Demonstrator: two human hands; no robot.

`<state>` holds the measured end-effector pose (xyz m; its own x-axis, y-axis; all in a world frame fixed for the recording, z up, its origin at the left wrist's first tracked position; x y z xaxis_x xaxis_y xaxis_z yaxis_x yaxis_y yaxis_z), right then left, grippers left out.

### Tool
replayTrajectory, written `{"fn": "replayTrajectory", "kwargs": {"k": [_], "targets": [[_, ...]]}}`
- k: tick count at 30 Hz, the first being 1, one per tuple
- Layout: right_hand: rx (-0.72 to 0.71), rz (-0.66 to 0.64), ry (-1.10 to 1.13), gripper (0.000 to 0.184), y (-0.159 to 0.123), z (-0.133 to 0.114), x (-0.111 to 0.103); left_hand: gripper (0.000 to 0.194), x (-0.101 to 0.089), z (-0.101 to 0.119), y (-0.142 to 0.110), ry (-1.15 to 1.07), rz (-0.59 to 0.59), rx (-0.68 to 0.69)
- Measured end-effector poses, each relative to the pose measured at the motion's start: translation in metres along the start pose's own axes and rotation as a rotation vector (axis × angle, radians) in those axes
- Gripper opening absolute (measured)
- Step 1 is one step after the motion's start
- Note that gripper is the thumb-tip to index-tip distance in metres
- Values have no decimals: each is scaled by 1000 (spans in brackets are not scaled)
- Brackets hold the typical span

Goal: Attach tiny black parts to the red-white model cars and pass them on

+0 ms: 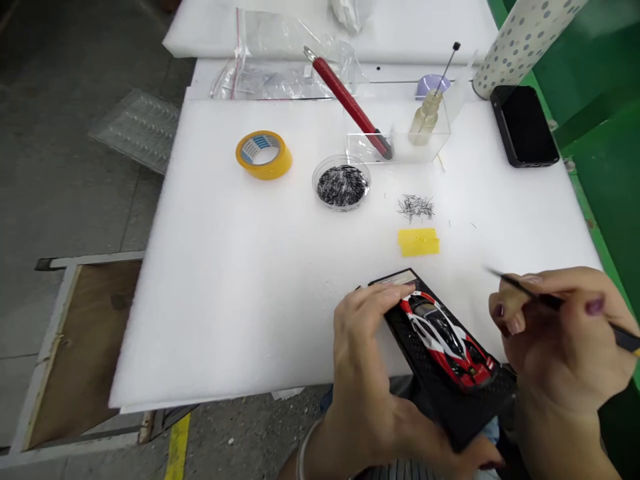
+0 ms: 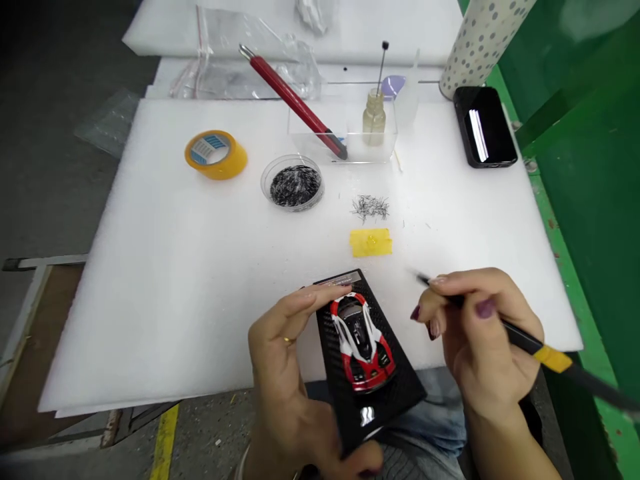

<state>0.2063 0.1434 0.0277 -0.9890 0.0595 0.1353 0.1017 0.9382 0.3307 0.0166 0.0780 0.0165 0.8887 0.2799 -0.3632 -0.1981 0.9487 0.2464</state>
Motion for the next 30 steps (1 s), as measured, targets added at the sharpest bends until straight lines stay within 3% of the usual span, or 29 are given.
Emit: {"fn": "replayTrajectory", "kwargs": {"k": [3, 6, 8, 11, 13, 15, 20, 23, 26, 28, 30], "targets": [[-17, -14, -182, 30, -11, -7, -26, 85, 12, 13, -11, 217, -27, 153], [11, -43, -320, 22, -34, -8, -43, 62, 26, 13, -23, 425, -80, 253], [2, -56, -363, 15, -52, -8, -46, 61, 28, 11, -28, 456, -117, 285], [-89, -116, -463, 7, -75, -11, -35, 85, 21, 7, -29, 342, -200, 276], [-166, -180, -568, 22, -84, -13, -19, 102, 8, 3, -26, 195, -208, 213], [-206, -218, -678, 33, -86, -12, -5, 106, -8, -5, -20, 66, -143, 133], [-286, -244, -804, 32, -84, -14, 20, 93, -33, -21, -7, -96, 52, 39], [-308, -229, -828, 28, -85, -24, 19, 74, -35, -29, -1, -190, 43, 2], [-319, -80, -922, 27, -69, -35, -17, 62, -36, -40, -2, -187, 26, -18], [-334, 158, -1059, 28, -45, -43, -69, 61, -41, -52, -4, -183, 62, -23], [-276, 407, -1186, 30, -16, -44, -136, 65, -44, -63, -7, -171, 77, -1]]}}
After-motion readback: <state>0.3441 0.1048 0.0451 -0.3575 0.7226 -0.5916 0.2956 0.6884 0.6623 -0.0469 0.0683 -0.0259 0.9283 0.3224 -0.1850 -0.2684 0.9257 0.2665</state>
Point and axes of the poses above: each hand's wrist, its own y-axis towards the middle knuckle, its own x-axis out of the palm, z = x × y, the point moved 9 cm from there along y, towards the middle knuckle, and after that the axes turned 6 degrees about -x, right-handed, at the moved point
